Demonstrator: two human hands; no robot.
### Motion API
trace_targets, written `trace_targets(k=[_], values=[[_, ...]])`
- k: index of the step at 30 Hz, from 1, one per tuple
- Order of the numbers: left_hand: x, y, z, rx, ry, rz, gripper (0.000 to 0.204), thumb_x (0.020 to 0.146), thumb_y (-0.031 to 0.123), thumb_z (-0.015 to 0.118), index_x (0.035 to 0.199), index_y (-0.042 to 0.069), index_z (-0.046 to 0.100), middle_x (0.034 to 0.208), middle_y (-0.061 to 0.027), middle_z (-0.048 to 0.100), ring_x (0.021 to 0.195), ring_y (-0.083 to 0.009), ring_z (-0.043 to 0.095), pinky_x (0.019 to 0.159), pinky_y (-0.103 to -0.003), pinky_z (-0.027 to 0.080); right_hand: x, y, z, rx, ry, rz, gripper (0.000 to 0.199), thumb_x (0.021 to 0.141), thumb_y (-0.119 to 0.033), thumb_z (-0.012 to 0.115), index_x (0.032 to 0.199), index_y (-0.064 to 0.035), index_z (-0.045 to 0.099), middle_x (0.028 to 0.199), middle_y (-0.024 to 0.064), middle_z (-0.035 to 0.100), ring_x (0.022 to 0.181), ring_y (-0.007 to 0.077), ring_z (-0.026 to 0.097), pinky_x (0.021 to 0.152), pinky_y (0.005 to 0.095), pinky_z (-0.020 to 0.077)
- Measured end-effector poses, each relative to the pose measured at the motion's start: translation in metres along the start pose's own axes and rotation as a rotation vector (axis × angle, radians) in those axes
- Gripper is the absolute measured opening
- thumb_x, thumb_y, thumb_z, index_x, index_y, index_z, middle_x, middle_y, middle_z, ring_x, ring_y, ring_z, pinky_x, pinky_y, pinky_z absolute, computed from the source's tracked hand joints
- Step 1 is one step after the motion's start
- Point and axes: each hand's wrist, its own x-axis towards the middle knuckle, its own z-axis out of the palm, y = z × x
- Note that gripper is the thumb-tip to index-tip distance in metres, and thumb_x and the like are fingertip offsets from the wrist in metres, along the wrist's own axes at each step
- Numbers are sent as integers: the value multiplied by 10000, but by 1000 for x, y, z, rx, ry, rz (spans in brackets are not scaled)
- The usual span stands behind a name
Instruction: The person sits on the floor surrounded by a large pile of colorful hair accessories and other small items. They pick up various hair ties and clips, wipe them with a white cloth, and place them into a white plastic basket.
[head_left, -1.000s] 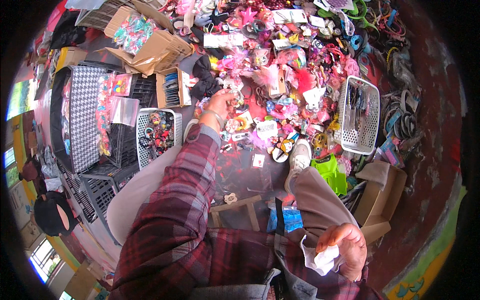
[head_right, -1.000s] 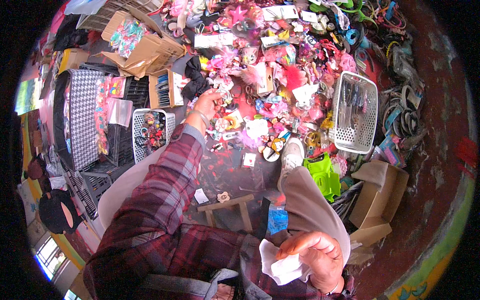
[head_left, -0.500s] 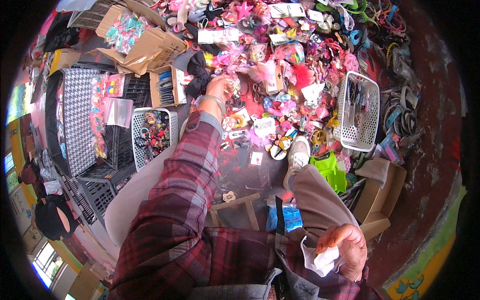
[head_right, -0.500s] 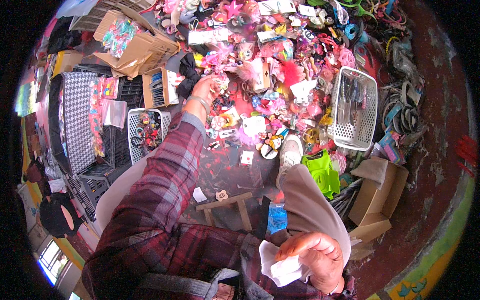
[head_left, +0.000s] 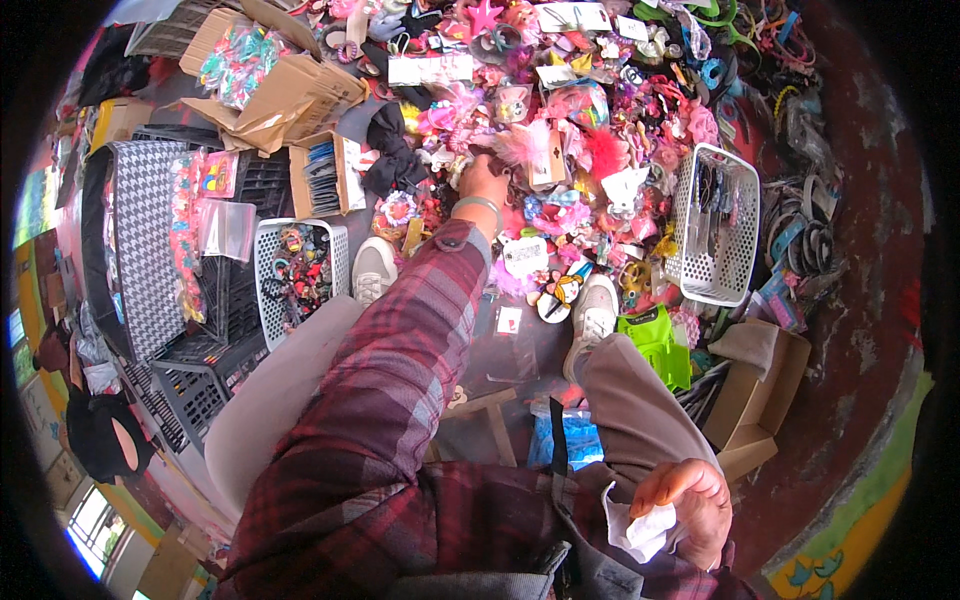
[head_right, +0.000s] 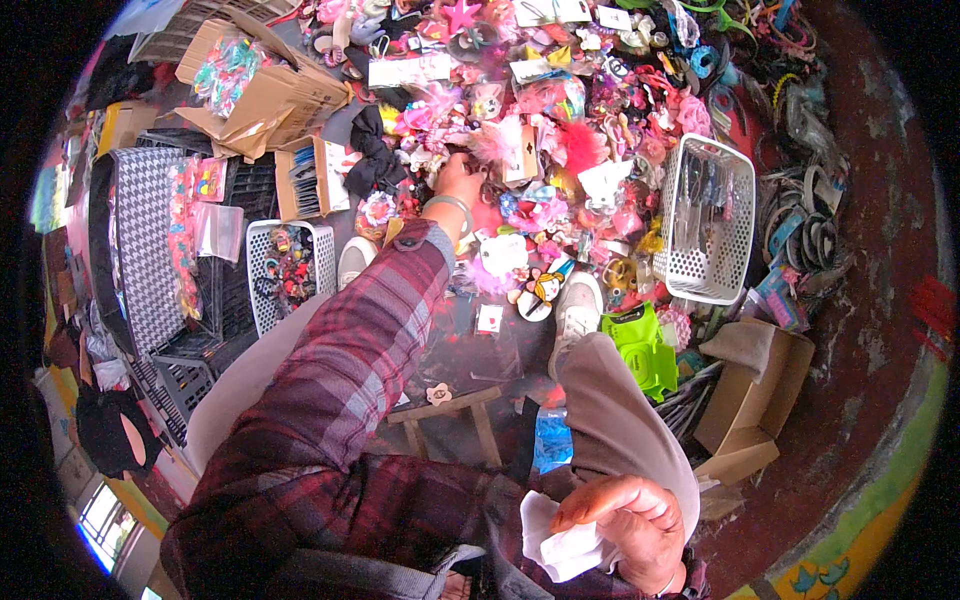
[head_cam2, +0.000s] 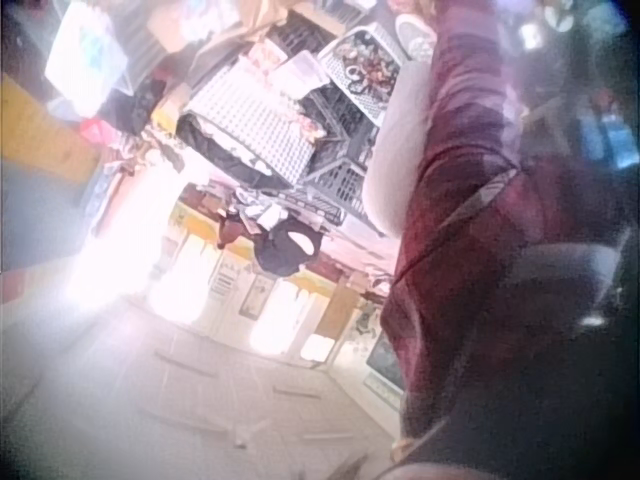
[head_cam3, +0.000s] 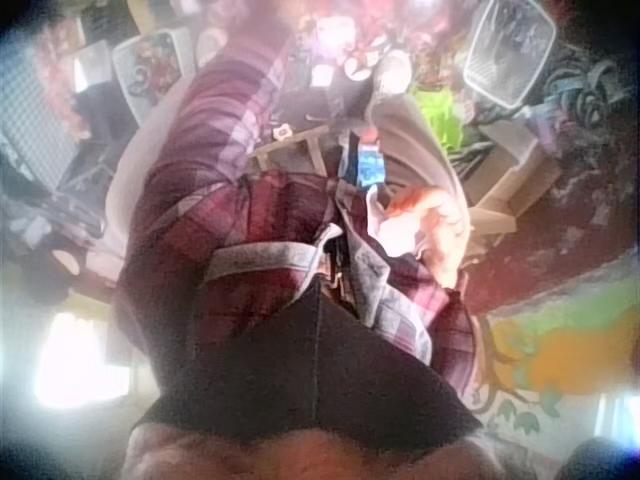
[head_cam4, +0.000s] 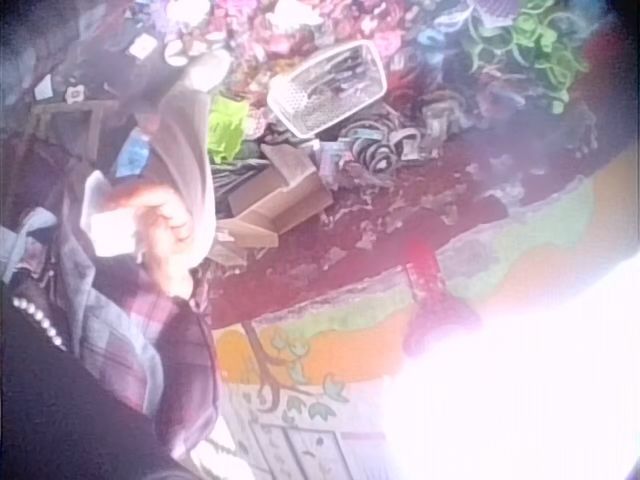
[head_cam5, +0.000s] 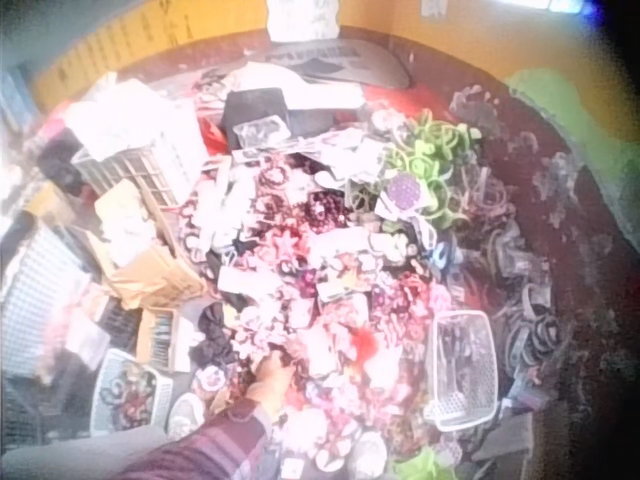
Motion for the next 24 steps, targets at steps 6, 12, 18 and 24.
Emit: trace_targets(k=[6, 12, 18, 24], values=[[9, 15, 7, 138, -39, -143, 385, 711, 121, 593, 1080, 76, 493, 1033, -210, 565, 1010, -364, 525, 868, -412, 417, 3, -1, 1, -1, 29, 3, 243, 809, -218, 586, 723, 1, 523, 672, 179, 564, 586, 238, 572, 523, 294, 468], [19, -9, 5, -173, -38, -79, 416, 678, 106, 604, 1076, 58, 493, 979, -193, 585, 863, -331, 586, 742, -383, 467, 0, -4, 0, -9, 6, 34, 233, 806, -210, 584, 728, 1, 523, 670, 176, 563, 599, 241, 577, 529, 300, 472], [-6, -28, -71, -1109, -475, -271, 305, 717, 2, 535, 1007, 86, 487, 797, -45, 575, 631, -166, 558, 494, -253, 404, -6, -7, 5, 12, -41, 37, 211, 819, -203, 551, 762, -3, 514, 706, 175, 571, 630, 239, 580, 553, 301, 476], [-73, 27, -168, -1587, -650, 120, 313, 774, -35, 508, 1065, 77, 481, 1021, -141, 580, 869, -277, 605, 630, -279, 502, -24, -12, 11, 60, -42, -31, 398, 743, -48, 560, 1119, 30, 454, 963, 139, 587, 840, 199, 593, 719, 293, 492]])
